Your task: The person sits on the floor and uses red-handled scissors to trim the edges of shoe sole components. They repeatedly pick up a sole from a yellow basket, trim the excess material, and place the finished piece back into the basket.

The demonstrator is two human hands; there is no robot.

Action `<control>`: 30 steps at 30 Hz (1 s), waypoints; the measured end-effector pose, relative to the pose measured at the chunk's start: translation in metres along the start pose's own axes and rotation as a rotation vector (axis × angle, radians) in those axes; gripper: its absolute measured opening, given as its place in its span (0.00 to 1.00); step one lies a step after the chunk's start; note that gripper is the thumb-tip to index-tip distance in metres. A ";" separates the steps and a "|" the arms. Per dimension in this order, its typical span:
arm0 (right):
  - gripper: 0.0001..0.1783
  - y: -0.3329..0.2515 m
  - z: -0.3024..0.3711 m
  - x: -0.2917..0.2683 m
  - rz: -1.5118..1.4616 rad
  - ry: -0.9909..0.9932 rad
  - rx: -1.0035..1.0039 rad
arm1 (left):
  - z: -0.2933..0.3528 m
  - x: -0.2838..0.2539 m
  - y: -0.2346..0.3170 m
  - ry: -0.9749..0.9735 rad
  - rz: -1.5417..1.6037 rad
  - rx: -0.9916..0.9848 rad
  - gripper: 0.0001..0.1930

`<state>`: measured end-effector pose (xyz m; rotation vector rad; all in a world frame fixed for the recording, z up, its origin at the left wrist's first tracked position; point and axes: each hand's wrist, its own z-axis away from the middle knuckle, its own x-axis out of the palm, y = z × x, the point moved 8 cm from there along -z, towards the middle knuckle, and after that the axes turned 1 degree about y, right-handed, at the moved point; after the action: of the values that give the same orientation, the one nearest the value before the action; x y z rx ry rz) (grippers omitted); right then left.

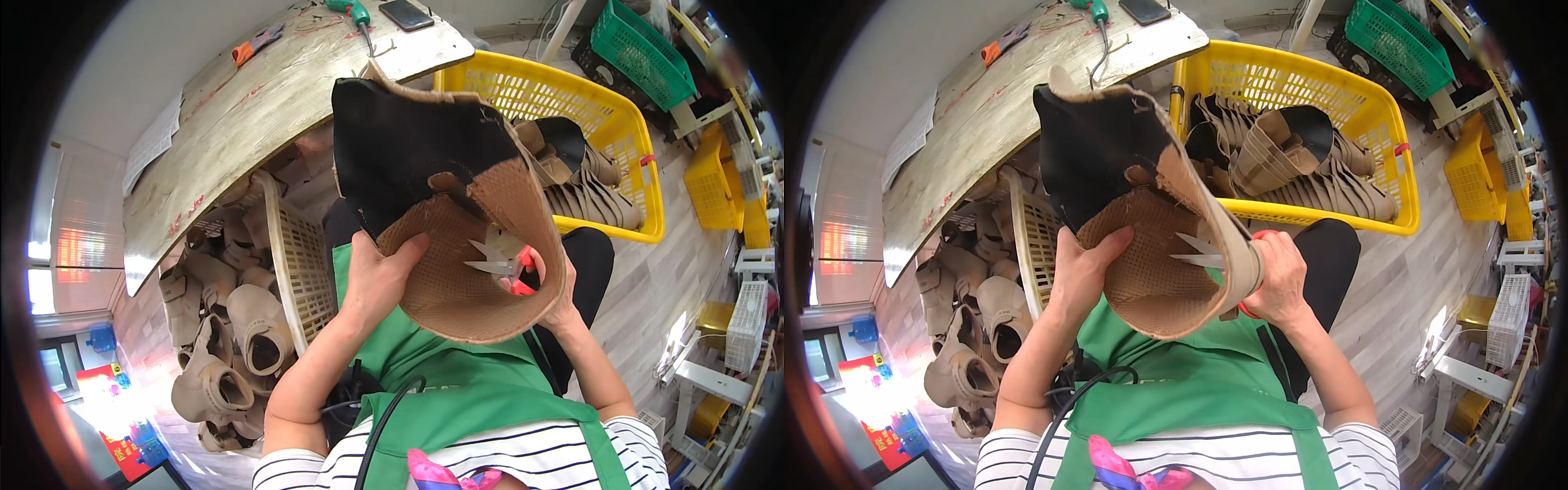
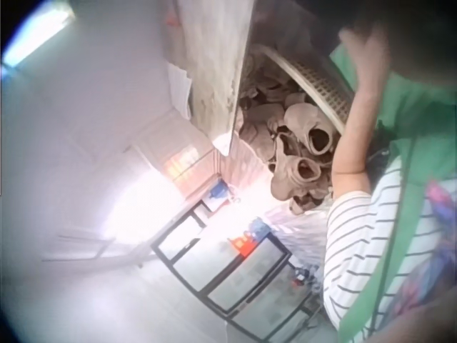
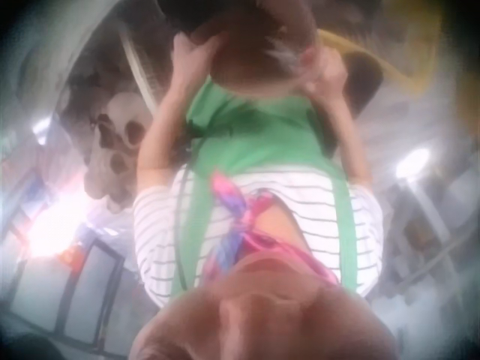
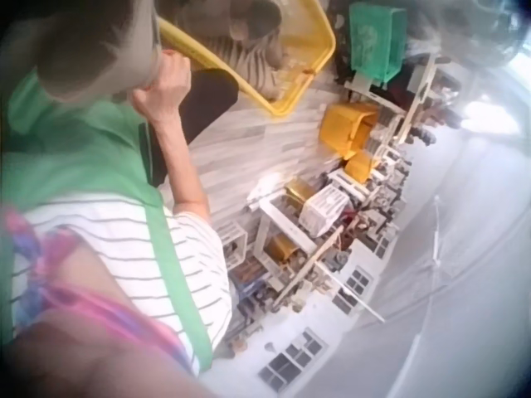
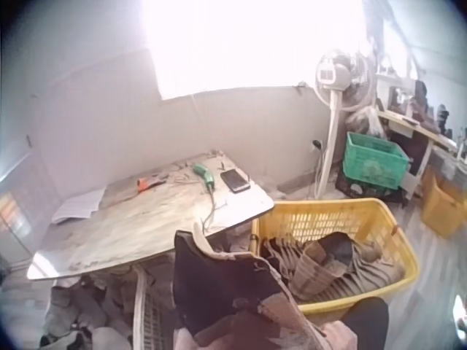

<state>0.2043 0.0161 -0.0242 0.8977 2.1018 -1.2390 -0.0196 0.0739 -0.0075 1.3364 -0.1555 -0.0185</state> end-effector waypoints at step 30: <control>0.22 0.027 0.008 0.042 -0.131 -0.139 0.187 | 0.011 0.015 -0.007 -0.022 -0.061 -0.136 0.15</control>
<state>0.1987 0.0299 -0.0727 0.7367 1.9856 -1.5406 -0.0056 0.0605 -0.0102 1.2047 -0.1295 -0.0936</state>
